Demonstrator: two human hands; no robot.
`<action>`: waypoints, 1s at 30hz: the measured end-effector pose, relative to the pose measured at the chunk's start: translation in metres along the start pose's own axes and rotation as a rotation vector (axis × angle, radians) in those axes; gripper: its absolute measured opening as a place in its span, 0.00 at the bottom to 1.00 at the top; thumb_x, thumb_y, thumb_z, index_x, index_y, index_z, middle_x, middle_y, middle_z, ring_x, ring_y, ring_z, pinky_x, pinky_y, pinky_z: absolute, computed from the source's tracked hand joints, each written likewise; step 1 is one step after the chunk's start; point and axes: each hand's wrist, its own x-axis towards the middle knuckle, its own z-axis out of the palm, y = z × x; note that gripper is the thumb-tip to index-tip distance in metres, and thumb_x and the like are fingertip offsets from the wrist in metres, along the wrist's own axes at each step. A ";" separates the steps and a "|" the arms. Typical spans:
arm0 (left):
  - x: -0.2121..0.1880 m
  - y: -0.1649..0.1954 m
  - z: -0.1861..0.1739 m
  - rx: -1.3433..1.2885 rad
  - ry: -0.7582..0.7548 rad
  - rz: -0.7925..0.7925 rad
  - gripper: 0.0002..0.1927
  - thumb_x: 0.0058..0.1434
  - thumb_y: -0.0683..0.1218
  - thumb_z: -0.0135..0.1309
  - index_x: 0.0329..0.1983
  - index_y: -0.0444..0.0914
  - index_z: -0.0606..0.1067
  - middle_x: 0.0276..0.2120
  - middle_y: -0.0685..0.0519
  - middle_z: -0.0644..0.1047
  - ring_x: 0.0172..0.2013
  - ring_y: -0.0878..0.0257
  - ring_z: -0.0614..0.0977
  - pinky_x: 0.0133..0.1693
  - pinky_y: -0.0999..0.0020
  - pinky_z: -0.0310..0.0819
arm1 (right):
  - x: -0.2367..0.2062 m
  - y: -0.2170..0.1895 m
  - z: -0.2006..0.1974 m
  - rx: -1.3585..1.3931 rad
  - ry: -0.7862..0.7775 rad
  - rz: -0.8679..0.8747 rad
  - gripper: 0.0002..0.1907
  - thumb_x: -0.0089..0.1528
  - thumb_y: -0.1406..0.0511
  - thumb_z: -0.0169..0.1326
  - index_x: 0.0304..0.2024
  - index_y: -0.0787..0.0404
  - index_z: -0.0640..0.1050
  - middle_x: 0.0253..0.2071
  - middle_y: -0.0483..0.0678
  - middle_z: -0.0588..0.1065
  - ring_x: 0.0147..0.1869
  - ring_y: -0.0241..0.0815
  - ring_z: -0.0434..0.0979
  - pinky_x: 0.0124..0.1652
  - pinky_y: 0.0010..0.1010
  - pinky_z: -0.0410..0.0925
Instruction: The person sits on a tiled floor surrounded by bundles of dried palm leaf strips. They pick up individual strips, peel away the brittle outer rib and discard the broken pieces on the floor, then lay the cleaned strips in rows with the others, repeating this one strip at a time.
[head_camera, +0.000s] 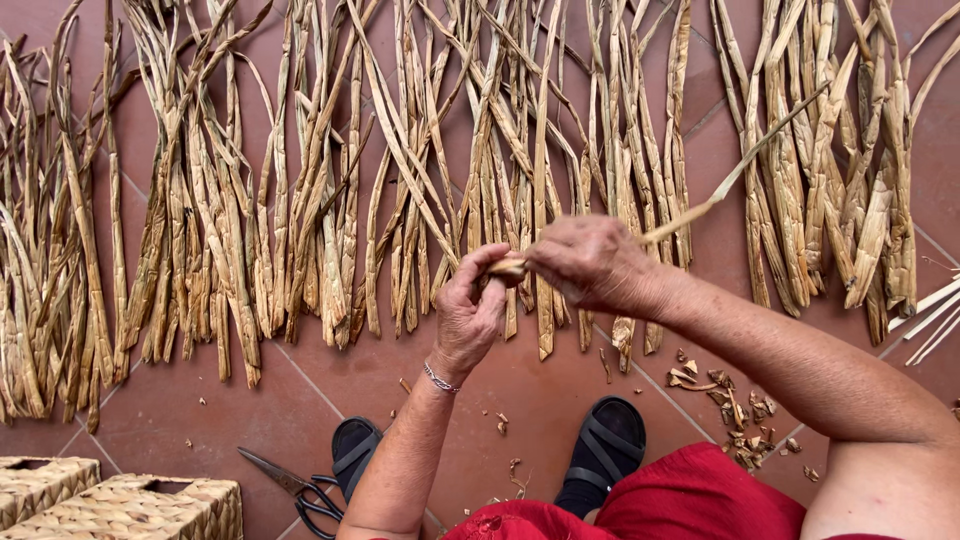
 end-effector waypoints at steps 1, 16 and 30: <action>-0.001 0.003 -0.003 -0.016 -0.004 -0.054 0.15 0.70 0.34 0.47 0.59 0.33 0.72 0.47 0.49 0.82 0.46 0.65 0.86 0.47 0.73 0.84 | 0.004 0.006 -0.007 -0.036 0.010 0.009 0.11 0.66 0.61 0.59 0.30 0.58 0.76 0.22 0.42 0.69 0.26 0.35 0.68 0.25 0.30 0.64; -0.018 -0.012 -0.004 -0.353 0.003 -0.440 0.16 0.72 0.43 0.47 0.60 0.36 0.75 0.46 0.46 0.84 0.38 0.62 0.87 0.39 0.68 0.87 | -0.045 0.056 0.013 1.344 0.329 1.192 0.18 0.67 0.51 0.42 0.49 0.52 0.75 0.40 0.41 0.83 0.41 0.34 0.84 0.38 0.28 0.79; -0.067 -0.023 0.064 -0.100 -0.145 -0.304 0.09 0.71 0.42 0.56 0.49 0.31 0.79 0.38 0.51 0.79 0.35 0.68 0.78 0.37 0.73 0.75 | -0.040 0.104 -0.051 0.696 0.519 0.806 0.03 0.70 0.68 0.60 0.46 0.60 0.80 0.37 0.44 0.79 0.38 0.29 0.81 0.35 0.20 0.78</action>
